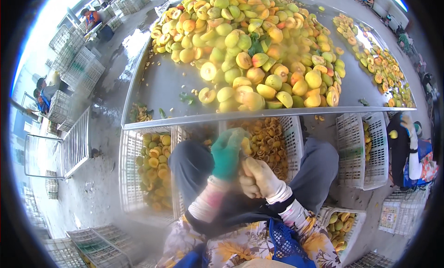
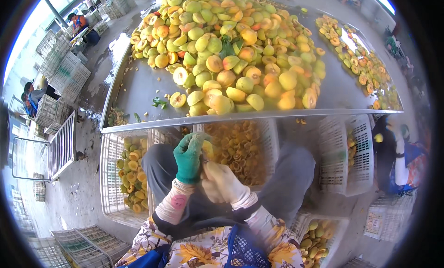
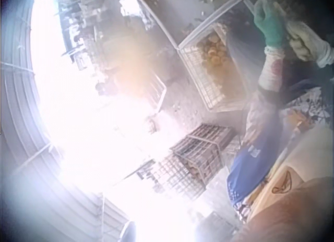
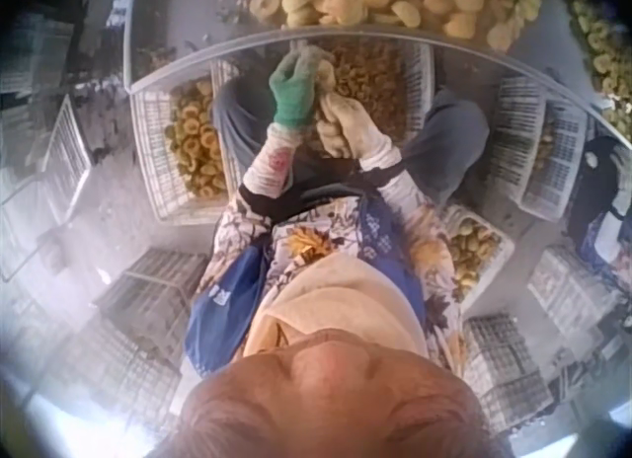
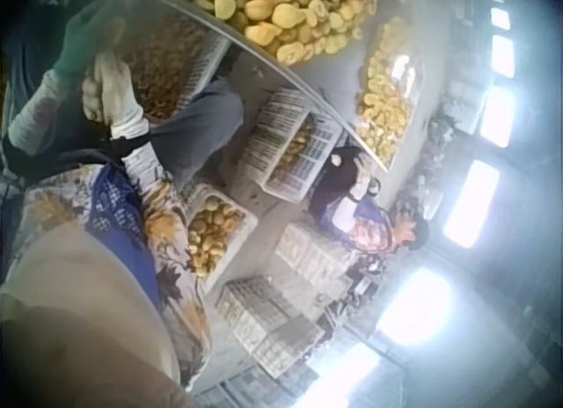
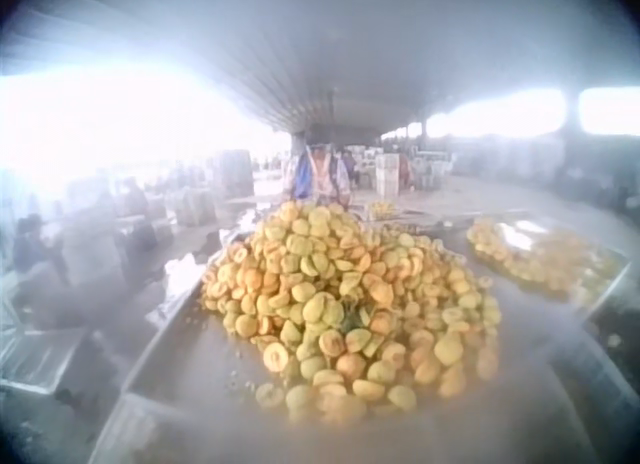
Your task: Manually pitting and slicing peaches at a processing station.
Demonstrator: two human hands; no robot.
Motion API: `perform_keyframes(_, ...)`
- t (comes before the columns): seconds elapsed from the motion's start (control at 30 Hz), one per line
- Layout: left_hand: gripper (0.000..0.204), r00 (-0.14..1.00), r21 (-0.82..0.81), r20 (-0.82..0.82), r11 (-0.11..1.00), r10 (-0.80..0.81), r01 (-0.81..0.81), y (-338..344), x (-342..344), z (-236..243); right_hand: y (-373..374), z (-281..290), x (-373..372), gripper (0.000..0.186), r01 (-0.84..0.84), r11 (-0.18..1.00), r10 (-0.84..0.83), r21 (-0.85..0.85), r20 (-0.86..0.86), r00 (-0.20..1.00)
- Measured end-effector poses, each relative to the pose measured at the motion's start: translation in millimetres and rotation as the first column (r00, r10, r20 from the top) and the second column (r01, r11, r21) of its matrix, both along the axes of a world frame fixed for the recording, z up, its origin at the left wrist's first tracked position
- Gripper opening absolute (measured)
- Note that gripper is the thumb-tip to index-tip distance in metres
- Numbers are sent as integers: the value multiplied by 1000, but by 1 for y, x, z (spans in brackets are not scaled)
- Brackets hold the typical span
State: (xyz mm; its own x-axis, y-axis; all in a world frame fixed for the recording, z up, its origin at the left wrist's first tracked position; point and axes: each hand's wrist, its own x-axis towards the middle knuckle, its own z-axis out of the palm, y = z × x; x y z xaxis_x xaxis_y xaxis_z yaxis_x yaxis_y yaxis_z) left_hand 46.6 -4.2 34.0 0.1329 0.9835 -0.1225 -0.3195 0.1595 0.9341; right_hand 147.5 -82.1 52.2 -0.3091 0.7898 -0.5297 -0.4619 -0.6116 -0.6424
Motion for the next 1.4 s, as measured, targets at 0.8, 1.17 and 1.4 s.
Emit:
perform_keyframes(0.8, 37, 966, 99, 59, 965, -250, 244, -2, -16, -6, -31, -37, -1, 49, -81, 996, 84, 36, -671, 737)
perform_keyframes(1.17, 22, 12, 291, -946, 830, 325, 475, 90, -192, 39, -54, -138, 35, 32, -504, 843, 111, -189, 977, -182)
perform_keyframes(1.4, 38, 207, 221, -964, 935, 167, 277, 200, -74, -20, -46, -153, 43, 36, -355, 930, -94, 101, 995, 36)
